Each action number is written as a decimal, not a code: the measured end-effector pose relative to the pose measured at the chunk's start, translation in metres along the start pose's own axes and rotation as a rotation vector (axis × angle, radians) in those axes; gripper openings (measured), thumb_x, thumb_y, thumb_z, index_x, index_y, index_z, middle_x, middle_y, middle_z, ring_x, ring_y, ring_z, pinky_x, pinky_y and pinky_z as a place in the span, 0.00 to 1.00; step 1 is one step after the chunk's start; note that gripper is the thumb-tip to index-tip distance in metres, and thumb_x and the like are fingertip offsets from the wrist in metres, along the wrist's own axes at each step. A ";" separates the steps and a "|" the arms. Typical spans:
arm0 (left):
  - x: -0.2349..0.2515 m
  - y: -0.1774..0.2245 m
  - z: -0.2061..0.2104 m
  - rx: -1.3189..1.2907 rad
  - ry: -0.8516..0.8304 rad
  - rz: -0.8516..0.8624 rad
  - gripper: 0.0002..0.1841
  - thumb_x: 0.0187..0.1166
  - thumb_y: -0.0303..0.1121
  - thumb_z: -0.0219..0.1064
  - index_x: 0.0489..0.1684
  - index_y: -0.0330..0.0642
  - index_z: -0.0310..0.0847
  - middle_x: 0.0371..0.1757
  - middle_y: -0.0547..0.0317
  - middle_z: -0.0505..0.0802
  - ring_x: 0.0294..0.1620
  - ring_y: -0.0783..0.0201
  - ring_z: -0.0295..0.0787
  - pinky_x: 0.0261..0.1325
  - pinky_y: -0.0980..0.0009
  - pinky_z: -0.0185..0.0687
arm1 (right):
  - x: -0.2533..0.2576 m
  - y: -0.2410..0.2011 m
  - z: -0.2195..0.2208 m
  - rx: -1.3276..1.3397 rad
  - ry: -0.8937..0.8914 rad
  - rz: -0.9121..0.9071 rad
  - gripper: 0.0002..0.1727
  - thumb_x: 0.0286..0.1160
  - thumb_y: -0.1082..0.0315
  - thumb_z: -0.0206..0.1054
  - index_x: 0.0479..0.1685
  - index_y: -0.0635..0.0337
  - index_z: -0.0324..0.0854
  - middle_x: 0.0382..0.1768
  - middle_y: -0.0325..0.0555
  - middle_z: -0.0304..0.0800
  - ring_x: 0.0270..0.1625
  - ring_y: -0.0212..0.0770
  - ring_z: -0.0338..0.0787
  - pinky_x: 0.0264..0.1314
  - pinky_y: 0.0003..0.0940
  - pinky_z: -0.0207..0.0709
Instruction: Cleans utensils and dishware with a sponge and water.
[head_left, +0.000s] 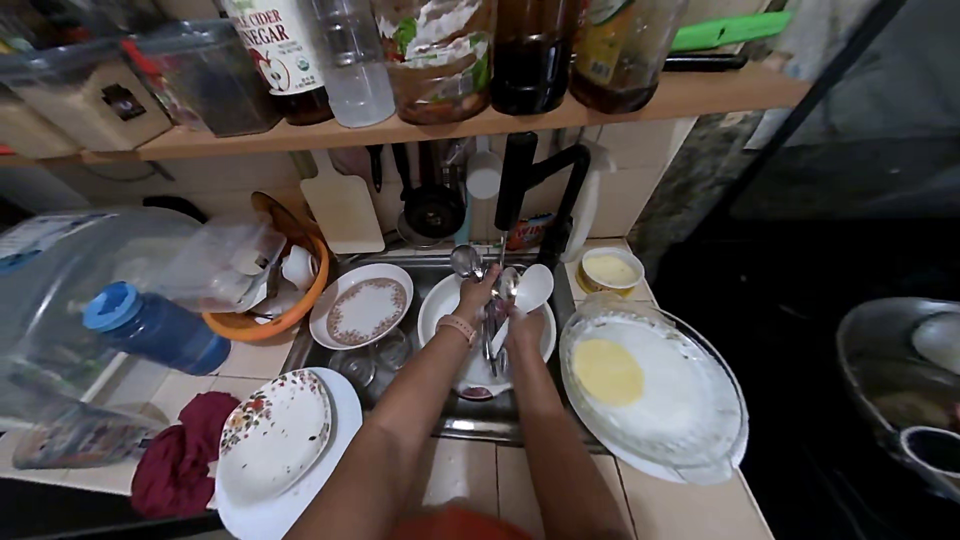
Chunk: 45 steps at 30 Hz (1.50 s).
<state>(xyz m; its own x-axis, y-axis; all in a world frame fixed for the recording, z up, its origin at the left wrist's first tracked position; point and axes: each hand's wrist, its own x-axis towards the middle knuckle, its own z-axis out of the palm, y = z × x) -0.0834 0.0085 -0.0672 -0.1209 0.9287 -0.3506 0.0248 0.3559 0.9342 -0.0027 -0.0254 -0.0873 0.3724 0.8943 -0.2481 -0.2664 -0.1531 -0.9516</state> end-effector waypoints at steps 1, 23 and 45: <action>0.001 0.000 0.001 -0.021 -0.002 -0.001 0.29 0.87 0.53 0.62 0.72 0.35 0.74 0.53 0.42 0.86 0.45 0.55 0.82 0.52 0.56 0.81 | 0.000 -0.002 -0.002 0.004 0.016 0.013 0.23 0.74 0.85 0.66 0.70 0.78 0.71 0.55 0.66 0.83 0.51 0.47 0.87 0.56 0.40 0.83; 0.008 -0.002 -0.016 -0.272 -0.014 -0.136 0.33 0.88 0.65 0.48 0.64 0.41 0.75 0.43 0.53 0.83 0.39 0.62 0.79 0.45 0.63 0.80 | 0.014 -0.015 0.020 -0.120 -0.131 0.050 0.19 0.95 0.69 0.48 0.69 0.77 0.69 0.40 0.57 0.83 0.37 0.40 0.82 0.46 0.35 0.78; -0.018 -0.006 -0.040 0.030 -0.067 -0.207 0.21 0.76 0.24 0.72 0.66 0.29 0.73 0.47 0.45 0.86 0.42 0.60 0.84 0.49 0.63 0.82 | 0.021 0.005 0.043 -0.198 -0.152 0.200 0.28 0.79 0.79 0.63 0.78 0.79 0.63 0.71 0.74 0.76 0.69 0.61 0.80 0.71 0.55 0.74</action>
<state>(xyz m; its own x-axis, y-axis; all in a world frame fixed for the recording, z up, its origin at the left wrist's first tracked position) -0.1207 -0.0150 -0.0641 -0.0601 0.8399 -0.5394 0.0357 0.5418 0.8397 -0.0349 0.0106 -0.0893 0.1888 0.8884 -0.4185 -0.1376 -0.3981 -0.9070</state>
